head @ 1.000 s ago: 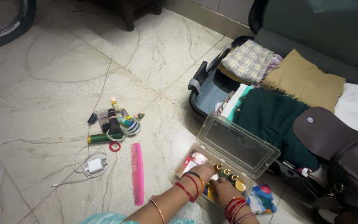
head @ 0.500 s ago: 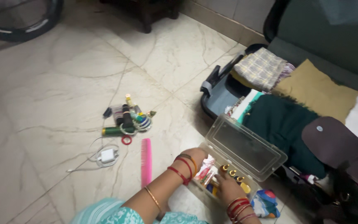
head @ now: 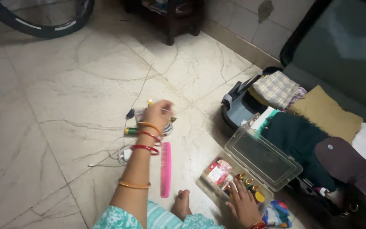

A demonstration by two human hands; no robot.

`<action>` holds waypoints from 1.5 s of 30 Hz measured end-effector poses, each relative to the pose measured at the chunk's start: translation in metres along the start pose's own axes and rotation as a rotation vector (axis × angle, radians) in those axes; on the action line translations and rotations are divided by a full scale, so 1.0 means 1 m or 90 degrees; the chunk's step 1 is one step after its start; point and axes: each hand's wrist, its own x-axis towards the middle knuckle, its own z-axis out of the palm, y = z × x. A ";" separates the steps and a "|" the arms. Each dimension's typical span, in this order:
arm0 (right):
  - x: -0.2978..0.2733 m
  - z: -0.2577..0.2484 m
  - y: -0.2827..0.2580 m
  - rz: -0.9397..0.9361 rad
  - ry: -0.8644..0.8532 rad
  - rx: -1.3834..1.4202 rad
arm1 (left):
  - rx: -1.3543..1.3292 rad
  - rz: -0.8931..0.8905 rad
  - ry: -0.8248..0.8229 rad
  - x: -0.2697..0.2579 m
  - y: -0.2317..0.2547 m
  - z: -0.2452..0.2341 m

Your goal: The person sorts various cosmetics, sewing supplies, and small containers from the floor and packs them into a clear plastic case and a suitcase.

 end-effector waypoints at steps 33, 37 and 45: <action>0.004 0.018 0.015 -0.162 0.226 -0.189 | 0.274 -0.289 -0.078 0.022 -0.151 0.043; -0.007 0.003 0.020 -0.149 0.250 -0.209 | 0.305 -0.293 -0.094 0.010 -0.132 0.031; -0.043 -0.053 -0.014 0.039 0.231 -0.053 | 0.430 -0.263 -0.148 0.003 -0.178 0.047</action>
